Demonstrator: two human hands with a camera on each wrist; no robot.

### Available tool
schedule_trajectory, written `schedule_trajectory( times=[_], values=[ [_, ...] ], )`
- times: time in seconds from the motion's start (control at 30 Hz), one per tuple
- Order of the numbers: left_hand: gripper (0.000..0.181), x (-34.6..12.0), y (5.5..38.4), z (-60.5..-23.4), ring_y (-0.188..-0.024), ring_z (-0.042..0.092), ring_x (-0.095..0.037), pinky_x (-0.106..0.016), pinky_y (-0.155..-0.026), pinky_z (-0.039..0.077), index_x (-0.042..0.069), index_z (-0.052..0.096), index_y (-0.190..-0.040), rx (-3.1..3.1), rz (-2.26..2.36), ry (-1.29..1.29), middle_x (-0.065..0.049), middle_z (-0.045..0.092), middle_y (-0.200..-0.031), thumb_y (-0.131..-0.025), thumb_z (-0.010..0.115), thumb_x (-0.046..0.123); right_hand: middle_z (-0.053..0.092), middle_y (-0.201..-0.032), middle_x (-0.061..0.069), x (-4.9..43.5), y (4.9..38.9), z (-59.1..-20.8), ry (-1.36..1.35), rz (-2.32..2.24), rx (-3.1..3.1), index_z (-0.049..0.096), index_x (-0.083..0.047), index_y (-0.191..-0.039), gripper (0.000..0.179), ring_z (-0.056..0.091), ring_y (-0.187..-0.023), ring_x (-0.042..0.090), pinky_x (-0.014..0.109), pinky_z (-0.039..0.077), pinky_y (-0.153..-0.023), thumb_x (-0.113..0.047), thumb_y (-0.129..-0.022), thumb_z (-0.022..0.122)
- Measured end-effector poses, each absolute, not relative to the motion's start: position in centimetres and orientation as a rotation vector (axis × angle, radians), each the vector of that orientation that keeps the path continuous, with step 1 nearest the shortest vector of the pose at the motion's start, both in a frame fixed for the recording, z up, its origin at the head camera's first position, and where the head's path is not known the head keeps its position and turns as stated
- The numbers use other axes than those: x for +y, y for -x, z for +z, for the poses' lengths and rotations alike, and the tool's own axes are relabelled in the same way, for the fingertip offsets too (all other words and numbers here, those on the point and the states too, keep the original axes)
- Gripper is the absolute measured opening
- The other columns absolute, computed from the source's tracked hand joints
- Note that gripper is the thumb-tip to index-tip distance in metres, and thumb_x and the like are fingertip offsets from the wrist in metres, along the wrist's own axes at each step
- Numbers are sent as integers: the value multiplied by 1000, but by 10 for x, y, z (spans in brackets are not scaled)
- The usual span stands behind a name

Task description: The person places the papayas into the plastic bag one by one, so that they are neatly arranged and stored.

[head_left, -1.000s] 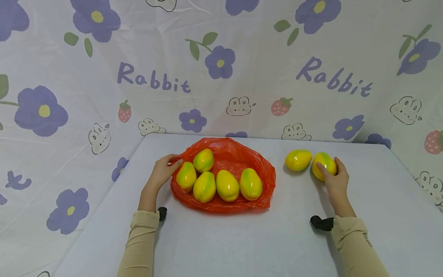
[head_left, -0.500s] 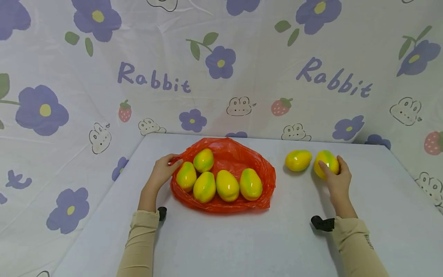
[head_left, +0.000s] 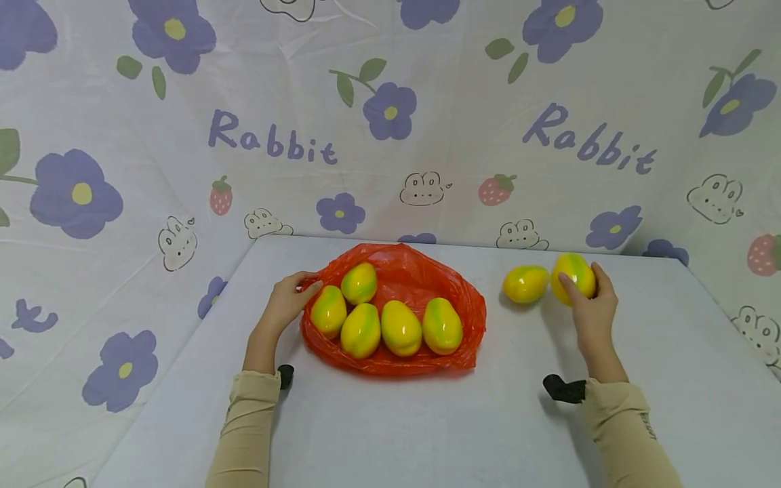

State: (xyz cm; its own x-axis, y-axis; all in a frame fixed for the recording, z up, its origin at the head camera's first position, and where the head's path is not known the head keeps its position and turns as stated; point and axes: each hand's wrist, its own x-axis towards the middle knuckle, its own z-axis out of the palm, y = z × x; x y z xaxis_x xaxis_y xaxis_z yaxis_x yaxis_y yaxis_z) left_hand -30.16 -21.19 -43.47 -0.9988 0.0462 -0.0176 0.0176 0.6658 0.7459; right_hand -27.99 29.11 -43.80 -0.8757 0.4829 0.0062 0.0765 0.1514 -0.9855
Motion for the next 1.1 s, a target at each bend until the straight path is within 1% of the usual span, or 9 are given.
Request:
schedule_trajectory(
  times=[0.3, 0.57, 0.8, 1.1],
  values=[
    [45, -211, 303, -436, -126, 51, -34, -50, -105, 48, 11, 52, -139, 2828, 1279, -47, -15, 53, -142, -101, 51, 35, 26, -162, 2, 271, 284, -428, 475, 1797, -2098, 23, -19, -156, 74, 29, -147, 22, 32, 25, -123, -35, -95, 62],
    [46, -211, 302, -435, -128, 50, -35, -51, -107, 46, 11, 51, -140, 2819, 1278, -42, -16, 52, -143, -101, 51, 36, 26, -162, 2, 248, 290, -422, 390, 1804, -2130, 21, -20, -156, 76, 29, -148, 21, 33, 24, -123, -37, -94, 62],
    [47, -212, 302, -436, -129, 50, -35, -52, -107, 46, 10, 51, -139, 2819, 1277, -53, -15, 53, -143, -101, 51, 36, 33, -158, 2, 220, 294, -420, 324, 1827, -2121, 26, -19, -155, 75, 35, -142, 22, 35, 27, -122, -35, -93, 65],
    [46, -211, 302, -436, -129, 49, -35, -52, -107, 46, 11, 51, -140, 2824, 1276, -50, -15, 52, -143, -101, 51, 35, 33, -158, 4, 193, 301, -417, 300, 1824, -2163, 26, -19, -155, 77, 37, -139, 23, 35, 30, -121, -39, -92, 66]
  ],
)
